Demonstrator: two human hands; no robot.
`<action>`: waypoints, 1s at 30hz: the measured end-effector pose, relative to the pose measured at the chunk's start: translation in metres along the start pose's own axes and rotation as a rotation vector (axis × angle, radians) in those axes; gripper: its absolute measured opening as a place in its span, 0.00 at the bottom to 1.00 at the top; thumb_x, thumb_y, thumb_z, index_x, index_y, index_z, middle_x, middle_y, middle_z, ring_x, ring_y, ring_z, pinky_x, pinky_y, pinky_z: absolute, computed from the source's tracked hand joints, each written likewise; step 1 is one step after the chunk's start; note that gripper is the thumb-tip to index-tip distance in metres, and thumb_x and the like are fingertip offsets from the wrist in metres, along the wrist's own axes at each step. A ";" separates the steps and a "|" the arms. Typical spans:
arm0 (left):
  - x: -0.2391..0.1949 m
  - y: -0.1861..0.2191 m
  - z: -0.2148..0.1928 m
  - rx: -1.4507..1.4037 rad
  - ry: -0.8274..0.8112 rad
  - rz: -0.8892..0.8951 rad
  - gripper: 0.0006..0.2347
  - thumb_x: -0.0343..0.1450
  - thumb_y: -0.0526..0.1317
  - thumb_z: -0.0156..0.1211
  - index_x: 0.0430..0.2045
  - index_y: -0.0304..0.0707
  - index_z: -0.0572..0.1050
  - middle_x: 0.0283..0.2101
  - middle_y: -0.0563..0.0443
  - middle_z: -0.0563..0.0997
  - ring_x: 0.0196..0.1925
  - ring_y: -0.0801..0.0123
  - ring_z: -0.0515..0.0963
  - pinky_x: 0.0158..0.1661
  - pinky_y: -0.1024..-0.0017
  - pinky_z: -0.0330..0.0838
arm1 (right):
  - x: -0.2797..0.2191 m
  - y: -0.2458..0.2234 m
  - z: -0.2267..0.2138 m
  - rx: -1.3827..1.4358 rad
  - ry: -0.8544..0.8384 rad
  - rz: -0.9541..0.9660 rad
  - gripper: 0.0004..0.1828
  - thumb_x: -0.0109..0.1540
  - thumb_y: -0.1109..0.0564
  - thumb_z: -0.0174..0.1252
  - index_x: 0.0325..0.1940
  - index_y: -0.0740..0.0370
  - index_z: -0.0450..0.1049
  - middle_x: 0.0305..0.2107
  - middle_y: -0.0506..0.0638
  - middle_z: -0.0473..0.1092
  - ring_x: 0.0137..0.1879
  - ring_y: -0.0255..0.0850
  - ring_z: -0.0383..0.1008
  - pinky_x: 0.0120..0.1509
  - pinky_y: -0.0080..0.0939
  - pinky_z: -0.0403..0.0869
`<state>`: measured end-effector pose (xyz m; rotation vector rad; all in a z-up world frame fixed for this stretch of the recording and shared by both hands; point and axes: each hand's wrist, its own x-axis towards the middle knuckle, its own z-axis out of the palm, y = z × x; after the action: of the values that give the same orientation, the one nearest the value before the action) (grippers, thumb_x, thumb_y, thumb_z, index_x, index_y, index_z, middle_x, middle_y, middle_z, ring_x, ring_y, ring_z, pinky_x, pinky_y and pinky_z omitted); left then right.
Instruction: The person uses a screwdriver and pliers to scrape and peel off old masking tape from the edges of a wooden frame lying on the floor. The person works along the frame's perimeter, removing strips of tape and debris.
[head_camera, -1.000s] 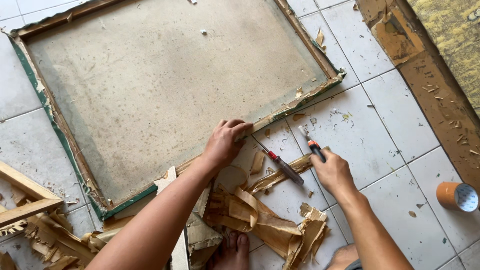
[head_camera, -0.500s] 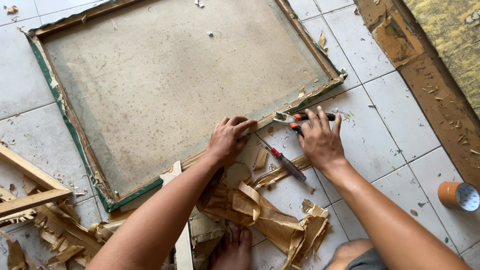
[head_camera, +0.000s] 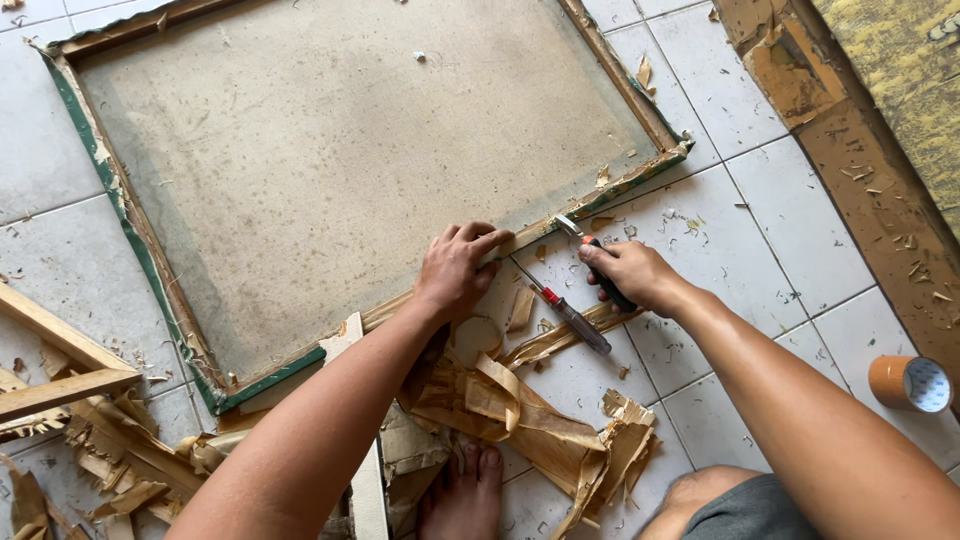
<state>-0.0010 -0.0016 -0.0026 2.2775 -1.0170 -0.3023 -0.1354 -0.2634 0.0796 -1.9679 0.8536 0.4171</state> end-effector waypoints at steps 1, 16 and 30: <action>-0.002 0.001 -0.001 -0.002 -0.004 0.001 0.24 0.75 0.43 0.68 0.68 0.70 0.77 0.61 0.58 0.80 0.64 0.55 0.79 0.60 0.54 0.75 | -0.005 0.004 0.000 0.001 0.000 0.004 0.30 0.74 0.36 0.60 0.41 0.68 0.86 0.31 0.62 0.82 0.31 0.47 0.84 0.26 0.46 0.84; 0.011 -0.006 0.007 -0.049 -0.019 -0.017 0.20 0.72 0.44 0.70 0.61 0.69 0.80 0.60 0.59 0.80 0.62 0.54 0.78 0.59 0.55 0.74 | -0.070 -0.016 -0.021 -0.753 0.016 -0.095 0.30 0.74 0.29 0.57 0.36 0.53 0.84 0.36 0.49 0.81 0.44 0.43 0.83 0.49 0.45 0.82; 0.017 -0.005 -0.004 0.081 0.077 0.157 0.19 0.70 0.44 0.74 0.56 0.61 0.78 0.53 0.57 0.80 0.55 0.56 0.81 0.53 0.57 0.74 | 0.057 -0.006 0.024 -0.942 0.409 -0.701 0.12 0.76 0.51 0.63 0.61 0.55 0.85 0.49 0.57 0.82 0.62 0.50 0.83 0.66 0.50 0.85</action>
<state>0.0158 -0.0098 -0.0020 2.2457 -1.1793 -0.1079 -0.0902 -0.2637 0.0376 -3.1185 0.1025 -0.0414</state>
